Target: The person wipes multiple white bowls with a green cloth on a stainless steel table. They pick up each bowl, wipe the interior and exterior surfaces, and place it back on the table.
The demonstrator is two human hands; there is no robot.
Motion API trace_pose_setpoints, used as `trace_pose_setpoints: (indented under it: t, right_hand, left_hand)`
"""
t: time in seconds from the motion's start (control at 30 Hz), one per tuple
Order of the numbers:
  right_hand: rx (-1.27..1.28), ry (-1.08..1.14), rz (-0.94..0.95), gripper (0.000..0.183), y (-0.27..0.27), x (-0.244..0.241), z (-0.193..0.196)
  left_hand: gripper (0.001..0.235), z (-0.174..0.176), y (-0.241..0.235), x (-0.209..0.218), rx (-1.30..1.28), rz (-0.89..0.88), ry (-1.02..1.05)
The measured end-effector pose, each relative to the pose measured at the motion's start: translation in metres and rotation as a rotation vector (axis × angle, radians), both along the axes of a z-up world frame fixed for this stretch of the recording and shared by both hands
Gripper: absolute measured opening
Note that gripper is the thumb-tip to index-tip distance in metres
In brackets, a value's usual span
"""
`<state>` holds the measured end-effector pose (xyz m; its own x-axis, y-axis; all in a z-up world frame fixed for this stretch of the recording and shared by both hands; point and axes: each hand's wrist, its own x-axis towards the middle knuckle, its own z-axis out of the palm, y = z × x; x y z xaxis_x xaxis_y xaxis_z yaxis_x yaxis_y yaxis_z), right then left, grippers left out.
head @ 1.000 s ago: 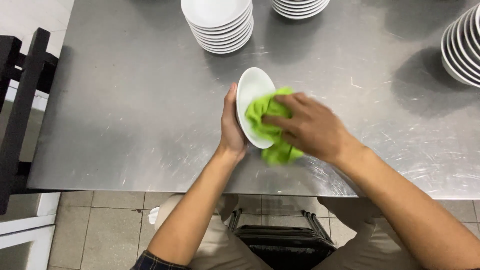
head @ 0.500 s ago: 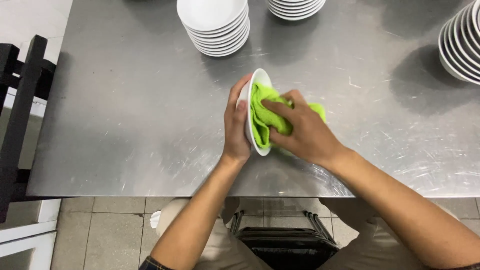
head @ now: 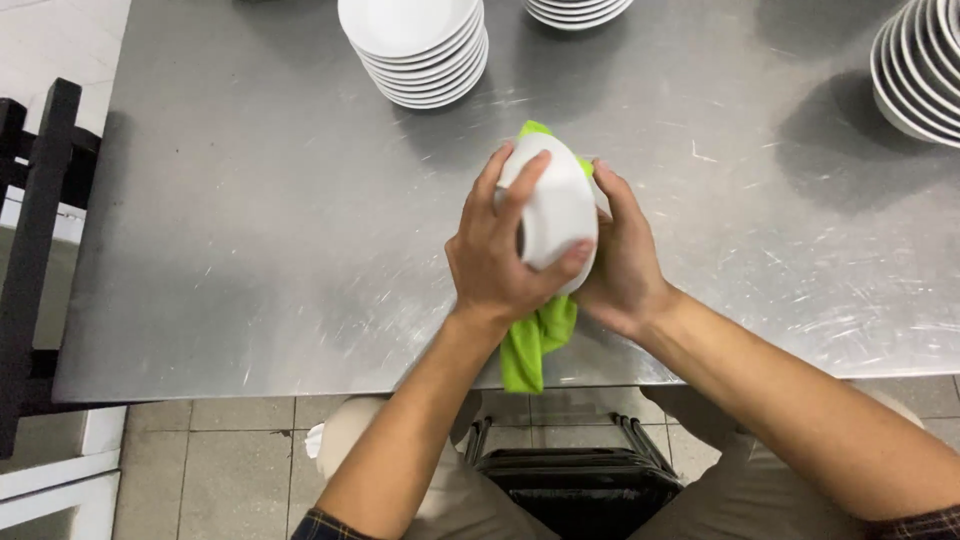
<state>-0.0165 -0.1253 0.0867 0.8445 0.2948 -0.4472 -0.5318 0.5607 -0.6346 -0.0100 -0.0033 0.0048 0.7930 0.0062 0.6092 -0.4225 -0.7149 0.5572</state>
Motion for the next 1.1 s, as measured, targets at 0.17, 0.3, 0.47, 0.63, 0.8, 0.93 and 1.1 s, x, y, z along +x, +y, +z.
trace_pose_setpoints:
  t: [0.17,0.3,0.47,0.63,0.8,0.93,1.1]
  right_hand:
    - [-0.034,-0.125,0.095,0.071,-0.01,0.01,-0.007]
    - [-0.05,-0.152,0.123,0.065,-0.02,0.019,-0.008]
    - [-0.032,-0.057,0.14,0.052,-0.025,0.022,-0.006]
    - [0.014,-0.098,0.078,0.036,-0.026,0.027,-0.02]
    - [-0.022,-0.035,-0.055,0.052,-0.029,0.03,-0.009]
    - [-0.051,-0.065,-0.16,0.043,-0.038,0.044,-0.027]
    - [-0.544,-0.082,-0.677,0.033,-0.044,0.067,-0.044]
  left_hand:
    - [0.087,0.003,0.009,0.004,0.018,-0.003,-0.021]
    - [0.087,0.016,0.019,0.008,0.097,-0.061,0.028]
    - [0.078,0.036,0.02,0.0,0.297,-0.139,0.149]
    - [0.087,0.052,0.022,0.007,0.182,-0.213,0.311]
    - [0.079,0.052,0.026,0.029,-1.04,-0.158,0.795]
    - [0.038,0.029,0.032,0.033,-1.429,-0.421,0.938]
    - [0.047,0.045,0.031,0.035,-1.495,-0.34,0.73]
